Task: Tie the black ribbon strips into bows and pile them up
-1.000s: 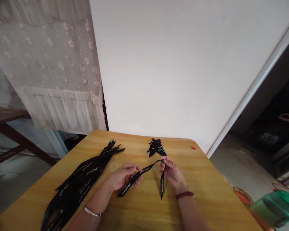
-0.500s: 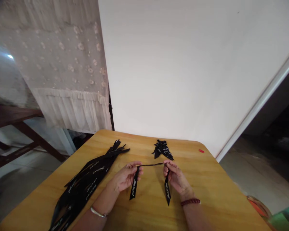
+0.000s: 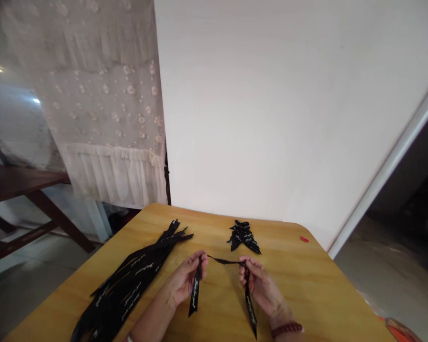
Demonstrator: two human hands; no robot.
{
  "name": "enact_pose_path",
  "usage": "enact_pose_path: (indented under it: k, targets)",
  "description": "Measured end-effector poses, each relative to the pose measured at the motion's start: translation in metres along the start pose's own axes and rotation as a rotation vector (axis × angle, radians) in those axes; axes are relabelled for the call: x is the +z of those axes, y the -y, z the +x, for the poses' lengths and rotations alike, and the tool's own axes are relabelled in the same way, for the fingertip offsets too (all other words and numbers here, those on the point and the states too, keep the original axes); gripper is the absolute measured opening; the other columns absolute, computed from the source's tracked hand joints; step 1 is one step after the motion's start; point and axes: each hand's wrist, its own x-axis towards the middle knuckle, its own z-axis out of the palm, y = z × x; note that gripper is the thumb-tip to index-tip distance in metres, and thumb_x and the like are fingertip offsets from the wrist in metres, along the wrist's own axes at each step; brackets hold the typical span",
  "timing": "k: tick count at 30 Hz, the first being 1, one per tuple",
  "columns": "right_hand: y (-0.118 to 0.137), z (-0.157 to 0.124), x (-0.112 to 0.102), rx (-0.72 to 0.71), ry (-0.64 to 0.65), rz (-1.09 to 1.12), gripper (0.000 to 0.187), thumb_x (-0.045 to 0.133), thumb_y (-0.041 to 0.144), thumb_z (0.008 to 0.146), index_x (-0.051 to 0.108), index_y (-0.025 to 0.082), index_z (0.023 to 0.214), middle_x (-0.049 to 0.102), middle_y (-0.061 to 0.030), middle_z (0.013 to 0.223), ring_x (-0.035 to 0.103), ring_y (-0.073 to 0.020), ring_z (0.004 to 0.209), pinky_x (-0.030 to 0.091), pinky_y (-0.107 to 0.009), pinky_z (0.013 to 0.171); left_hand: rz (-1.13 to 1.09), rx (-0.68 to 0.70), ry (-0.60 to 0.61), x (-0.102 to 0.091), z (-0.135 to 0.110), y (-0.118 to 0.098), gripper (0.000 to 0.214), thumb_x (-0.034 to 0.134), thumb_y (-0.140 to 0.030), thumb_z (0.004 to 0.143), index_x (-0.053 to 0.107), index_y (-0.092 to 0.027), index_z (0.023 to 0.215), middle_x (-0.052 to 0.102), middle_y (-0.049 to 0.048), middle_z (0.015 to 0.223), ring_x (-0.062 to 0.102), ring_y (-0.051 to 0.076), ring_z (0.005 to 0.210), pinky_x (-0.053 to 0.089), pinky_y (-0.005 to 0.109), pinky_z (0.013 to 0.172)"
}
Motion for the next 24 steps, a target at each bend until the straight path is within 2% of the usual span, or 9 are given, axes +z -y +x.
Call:
enact_pose_path:
  k: [10,17,24]
  targets:
    - [0.0033,-0.0032,-0.0017,0.035,0.039,0.054,0.015,0.058,0.025,0.070,0.061,0.017,0.082,0.058,-0.0010,0.064,0.053,-0.0085,0.058,0.044,-0.017,0.053,-0.005,0.037,-0.113,0.0037,-0.0010,0.0014,0.013,0.059,-0.005,0.063,0.059,-0.014,0.072,0.063,0.0020,0.070,0.060,0.011,0.061,0.047,0.022,0.055]
    - [0.0038,-0.0038,-0.0030,0.051,0.047,0.051,0.015,0.058,0.024,0.071,0.061,0.016,0.082,0.058,-0.0007,0.063,0.053,-0.0085,0.057,0.044,-0.018,0.054,0.011,0.082,-0.086,0.0049,-0.0038,0.0022,0.012,0.059,-0.006,0.063,0.057,-0.012,0.074,0.062,0.0028,0.070,0.060,0.012,0.061,0.047,0.024,0.058]
    - [0.0044,-0.0031,0.0001,0.039,0.062,0.021,0.016,0.059,0.028,0.070,0.062,0.016,0.081,0.058,-0.0011,0.062,0.052,-0.0082,0.055,0.043,-0.017,0.052,0.016,0.083,-0.159,0.0030,-0.0025,0.0033,0.011,0.058,-0.007,0.064,0.055,-0.014,0.071,0.061,0.0019,0.065,0.058,0.011,0.055,0.046,0.024,0.055]
